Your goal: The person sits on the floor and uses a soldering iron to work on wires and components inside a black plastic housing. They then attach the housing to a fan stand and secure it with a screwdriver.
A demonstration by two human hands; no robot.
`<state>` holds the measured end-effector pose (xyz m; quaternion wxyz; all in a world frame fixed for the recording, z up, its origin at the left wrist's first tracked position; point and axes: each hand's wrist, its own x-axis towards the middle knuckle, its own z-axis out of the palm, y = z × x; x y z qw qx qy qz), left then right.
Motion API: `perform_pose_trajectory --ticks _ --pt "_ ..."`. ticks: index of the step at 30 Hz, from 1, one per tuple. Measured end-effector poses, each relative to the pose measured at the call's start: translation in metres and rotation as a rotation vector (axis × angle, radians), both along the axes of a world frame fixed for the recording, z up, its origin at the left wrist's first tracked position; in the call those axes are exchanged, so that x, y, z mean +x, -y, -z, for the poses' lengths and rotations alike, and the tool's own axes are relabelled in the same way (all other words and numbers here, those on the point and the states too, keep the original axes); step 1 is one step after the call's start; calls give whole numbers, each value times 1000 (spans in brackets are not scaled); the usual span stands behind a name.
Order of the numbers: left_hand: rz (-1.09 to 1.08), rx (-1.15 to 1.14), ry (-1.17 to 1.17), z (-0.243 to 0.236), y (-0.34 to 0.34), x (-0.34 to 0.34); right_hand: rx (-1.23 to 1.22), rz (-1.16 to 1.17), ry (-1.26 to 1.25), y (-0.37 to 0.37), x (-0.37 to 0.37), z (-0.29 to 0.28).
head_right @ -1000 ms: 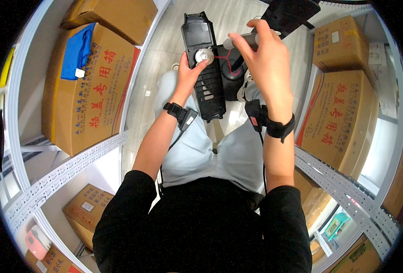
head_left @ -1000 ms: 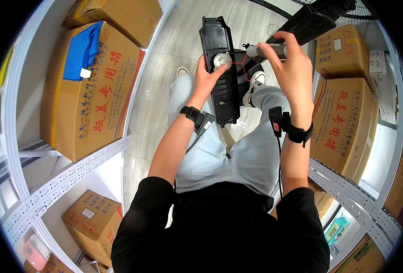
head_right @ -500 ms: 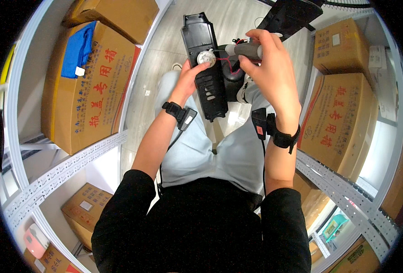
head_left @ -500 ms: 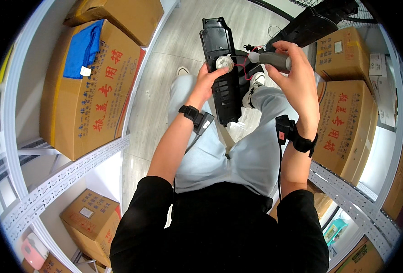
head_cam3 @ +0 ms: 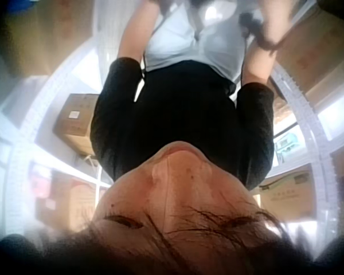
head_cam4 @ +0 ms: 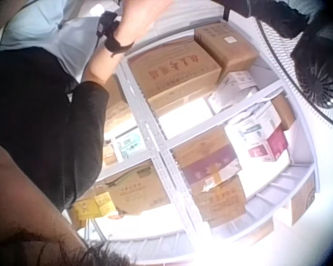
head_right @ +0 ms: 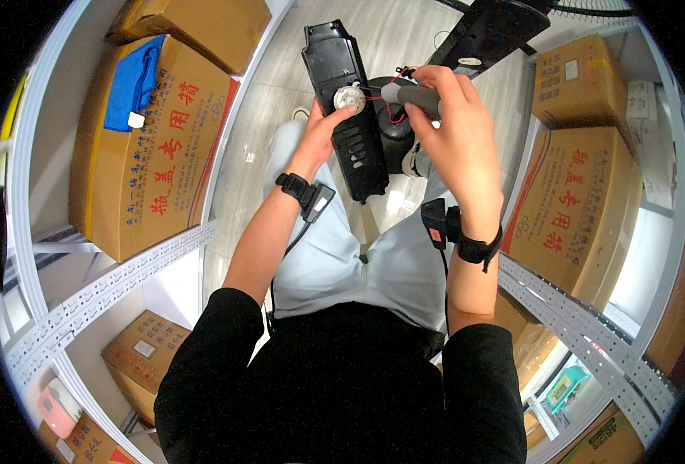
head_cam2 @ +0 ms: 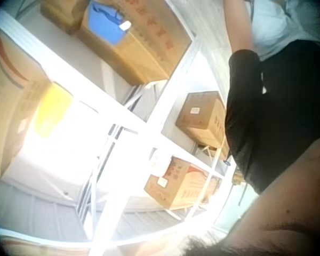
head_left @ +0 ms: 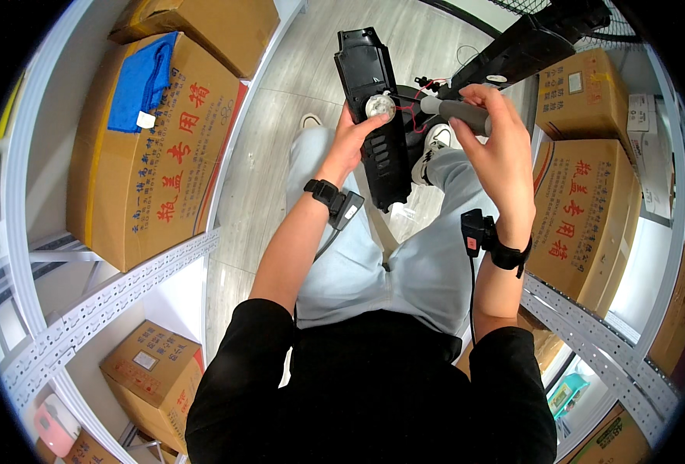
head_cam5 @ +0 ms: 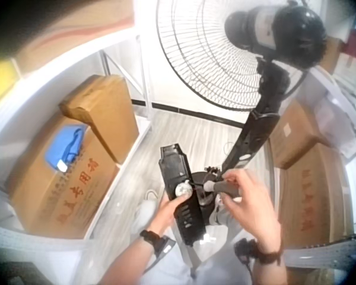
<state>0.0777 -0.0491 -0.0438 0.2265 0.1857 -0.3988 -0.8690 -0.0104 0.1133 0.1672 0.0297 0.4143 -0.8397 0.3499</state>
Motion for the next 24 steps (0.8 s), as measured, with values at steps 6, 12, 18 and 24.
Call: perform_pose_trajectory --ticks 6,12,18,24 --pt "4 2 -1 -1 -1 2 142 235 82 5 -5 5" --pt "3 6 12 -3 0 1 -161 -34 -6 -1 -7 13" --pt "-10 49 6 2 2 2 201 303 -5 6 -3 4" --pt "-5 39 3 -1 0 1 -119 65 163 2 1 3"
